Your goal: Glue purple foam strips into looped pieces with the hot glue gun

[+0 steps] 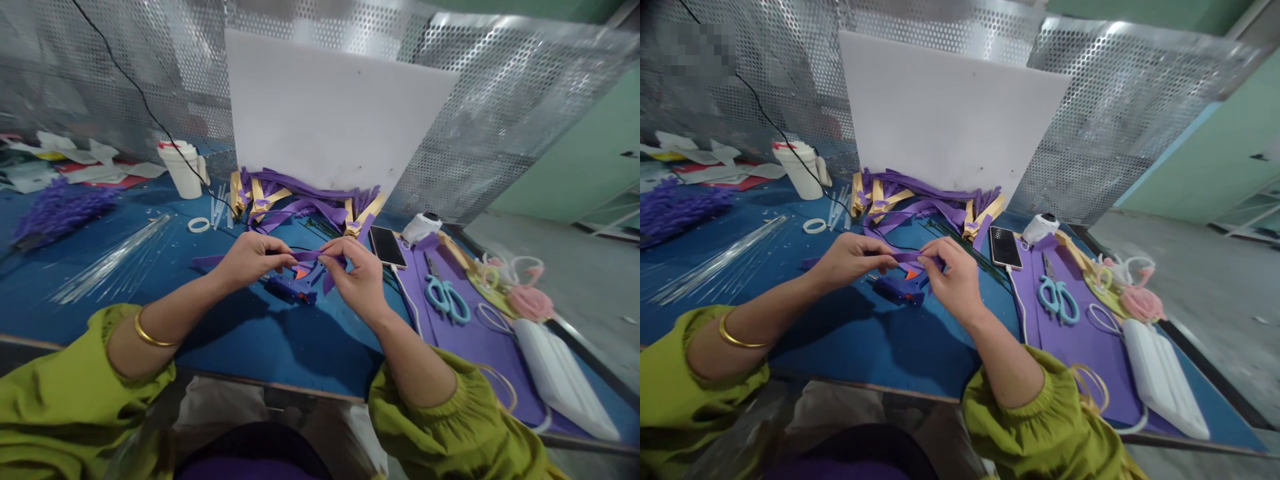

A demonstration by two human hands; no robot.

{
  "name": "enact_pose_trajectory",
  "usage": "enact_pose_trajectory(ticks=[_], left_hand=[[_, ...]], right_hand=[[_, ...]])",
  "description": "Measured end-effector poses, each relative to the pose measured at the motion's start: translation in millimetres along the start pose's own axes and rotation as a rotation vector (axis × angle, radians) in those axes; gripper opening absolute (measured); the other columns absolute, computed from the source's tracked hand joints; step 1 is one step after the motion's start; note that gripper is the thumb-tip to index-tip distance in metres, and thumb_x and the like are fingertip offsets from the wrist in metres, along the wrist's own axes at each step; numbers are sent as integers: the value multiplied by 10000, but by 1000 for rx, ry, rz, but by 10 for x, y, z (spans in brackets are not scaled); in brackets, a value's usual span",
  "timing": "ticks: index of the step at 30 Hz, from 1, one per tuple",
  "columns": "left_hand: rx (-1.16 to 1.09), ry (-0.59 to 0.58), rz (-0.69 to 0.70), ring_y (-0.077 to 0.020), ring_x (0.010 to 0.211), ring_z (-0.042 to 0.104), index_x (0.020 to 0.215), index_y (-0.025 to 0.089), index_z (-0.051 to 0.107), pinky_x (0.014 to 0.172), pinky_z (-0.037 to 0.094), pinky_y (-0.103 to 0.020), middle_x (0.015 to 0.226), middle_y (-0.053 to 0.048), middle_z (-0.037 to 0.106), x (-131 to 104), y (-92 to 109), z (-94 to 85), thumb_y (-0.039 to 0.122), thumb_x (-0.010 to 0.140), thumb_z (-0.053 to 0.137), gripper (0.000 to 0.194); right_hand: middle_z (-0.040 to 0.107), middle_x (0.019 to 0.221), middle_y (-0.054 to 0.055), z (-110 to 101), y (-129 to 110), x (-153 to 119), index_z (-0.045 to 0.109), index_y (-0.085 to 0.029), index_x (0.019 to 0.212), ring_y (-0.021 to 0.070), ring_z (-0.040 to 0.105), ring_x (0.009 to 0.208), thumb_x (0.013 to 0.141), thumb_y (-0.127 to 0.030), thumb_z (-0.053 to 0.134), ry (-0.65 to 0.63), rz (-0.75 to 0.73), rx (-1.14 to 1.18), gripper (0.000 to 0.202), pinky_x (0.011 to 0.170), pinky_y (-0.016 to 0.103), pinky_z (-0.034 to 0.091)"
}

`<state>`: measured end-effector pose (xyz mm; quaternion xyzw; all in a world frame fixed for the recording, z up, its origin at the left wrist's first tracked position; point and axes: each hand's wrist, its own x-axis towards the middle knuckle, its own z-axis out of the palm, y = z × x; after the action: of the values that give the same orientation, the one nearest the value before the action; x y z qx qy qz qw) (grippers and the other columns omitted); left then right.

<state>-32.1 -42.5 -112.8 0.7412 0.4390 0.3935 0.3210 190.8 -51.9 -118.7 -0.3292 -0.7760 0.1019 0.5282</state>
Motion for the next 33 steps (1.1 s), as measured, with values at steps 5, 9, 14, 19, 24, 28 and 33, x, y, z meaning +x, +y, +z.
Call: enact_pose_trajectory(ticks=[5, 9, 14, 19, 24, 28, 33], left_hand=[[35, -30, -38, -130, 542, 590, 698, 149, 770, 529, 416, -210, 569, -23, 681, 25, 10, -40, 409, 794, 717, 282], [-21, -62, -73, -135, 538, 596, 693, 148, 767, 531, 426, -215, 559, -25, 677, 41, 0, -62, 425, 783, 728, 293], [-16, -72, -66, -125, 497, 577, 632, 157, 725, 512, 418, -214, 519, -9, 642, 58, 17, -89, 406, 780, 718, 290], [-61, -127, -108, -113, 488, 558, 646, 152, 717, 495, 404, -204, 511, -1, 626, 62, 11, -99, 385, 776, 719, 266], [-62, -125, -89, -108, 479, 543, 615, 153, 699, 485, 405, -202, 503, -1, 612, 78, -23, -106, 384, 779, 716, 284], [-108, -158, -145, -118, 502, 571, 646, 145, 720, 515, 449, -215, 548, -20, 646, 101, -70, -113, 386, 758, 733, 266], [-82, -136, -145, -125, 512, 581, 661, 147, 741, 516, 467, -222, 572, -29, 662, 111, -105, -131, 394, 741, 740, 259]], right_hand=[[684, 818, 17, -24, 43, 24, 594, -225, 761, 175, 644, 794, 859, -108, 632, 20, 43, -24, 157, 758, 328, 500], [693, 817, 16, -82, 89, 56, 596, -229, 753, 182, 641, 789, 847, -136, 627, 34, 102, -50, 135, 758, 340, 495], [690, 786, 7, -168, 160, 101, 605, -226, 729, 185, 630, 766, 815, -176, 648, 90, 180, -52, 108, 745, 342, 481], [693, 778, 8, -208, 202, 118, 619, -221, 722, 187, 621, 767, 799, -223, 652, 95, 236, -74, 83, 738, 336, 467], [685, 750, 1, -241, 232, 130, 631, -214, 720, 179, 605, 728, 782, -235, 651, 106, 297, -91, 69, 709, 323, 442], [679, 745, 3, -289, 284, 148, 638, -206, 712, 174, 593, 717, 766, -253, 649, 154, 325, -125, 72, 707, 317, 436], [657, 710, -1, -333, 334, 158, 641, -209, 710, 176, 578, 700, 760, -270, 645, 177, 352, -139, 80, 713, 321, 439]])
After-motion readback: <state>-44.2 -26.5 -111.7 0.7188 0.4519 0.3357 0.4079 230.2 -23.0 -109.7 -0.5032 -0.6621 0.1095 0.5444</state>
